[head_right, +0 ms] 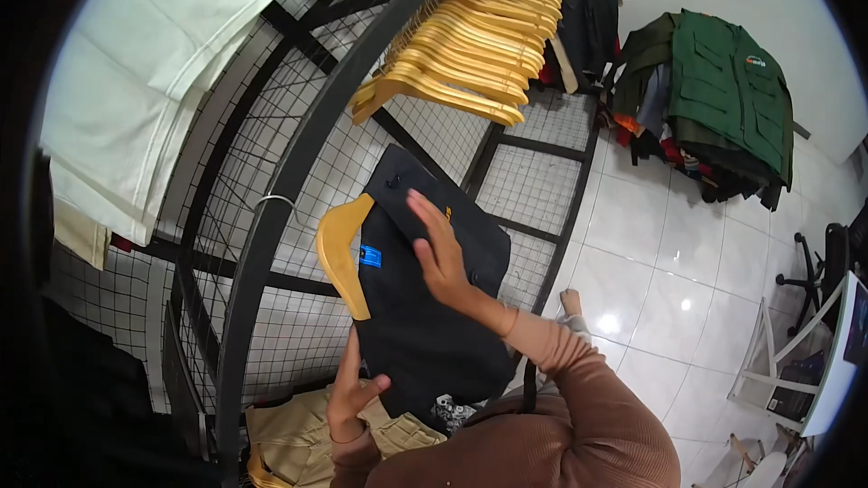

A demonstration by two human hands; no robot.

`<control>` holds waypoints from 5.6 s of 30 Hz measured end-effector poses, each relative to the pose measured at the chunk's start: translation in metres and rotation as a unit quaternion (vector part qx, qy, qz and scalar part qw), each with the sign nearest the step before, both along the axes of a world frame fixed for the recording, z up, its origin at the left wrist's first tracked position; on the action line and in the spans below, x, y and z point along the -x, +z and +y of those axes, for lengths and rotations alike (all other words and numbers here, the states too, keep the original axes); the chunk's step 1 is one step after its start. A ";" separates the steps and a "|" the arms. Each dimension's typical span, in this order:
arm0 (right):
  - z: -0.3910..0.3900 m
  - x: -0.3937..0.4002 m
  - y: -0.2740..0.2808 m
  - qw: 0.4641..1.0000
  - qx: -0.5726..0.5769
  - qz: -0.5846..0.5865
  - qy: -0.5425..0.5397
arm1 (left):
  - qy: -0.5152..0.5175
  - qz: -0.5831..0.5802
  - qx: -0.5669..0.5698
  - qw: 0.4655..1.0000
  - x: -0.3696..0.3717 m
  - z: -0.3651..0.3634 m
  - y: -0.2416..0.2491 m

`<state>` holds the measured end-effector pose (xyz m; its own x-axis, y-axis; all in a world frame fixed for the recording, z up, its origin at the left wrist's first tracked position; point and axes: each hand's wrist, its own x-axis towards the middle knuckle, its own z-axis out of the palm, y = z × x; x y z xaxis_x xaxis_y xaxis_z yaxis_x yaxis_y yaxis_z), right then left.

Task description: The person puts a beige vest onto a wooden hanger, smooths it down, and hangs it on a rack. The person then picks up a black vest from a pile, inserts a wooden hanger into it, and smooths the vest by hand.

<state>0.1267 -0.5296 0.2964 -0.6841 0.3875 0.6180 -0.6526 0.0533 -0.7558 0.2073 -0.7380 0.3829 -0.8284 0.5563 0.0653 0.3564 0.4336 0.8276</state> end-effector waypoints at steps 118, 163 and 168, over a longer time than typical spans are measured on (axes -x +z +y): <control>0.050 0.190 0.003 0.937 -0.307 0.112 0.121 | 0.162 -0.107 -0.057 0.979 0.007 0.001 -0.021; 0.045 0.040 -0.009 0.666 -0.068 -0.092 0.737 | 0.473 0.190 -0.302 0.805 0.044 0.199 -0.030; 0.016 0.013 -0.138 0.712 -0.319 -0.101 0.617 | 0.575 0.099 -0.159 0.797 0.033 0.204 -0.035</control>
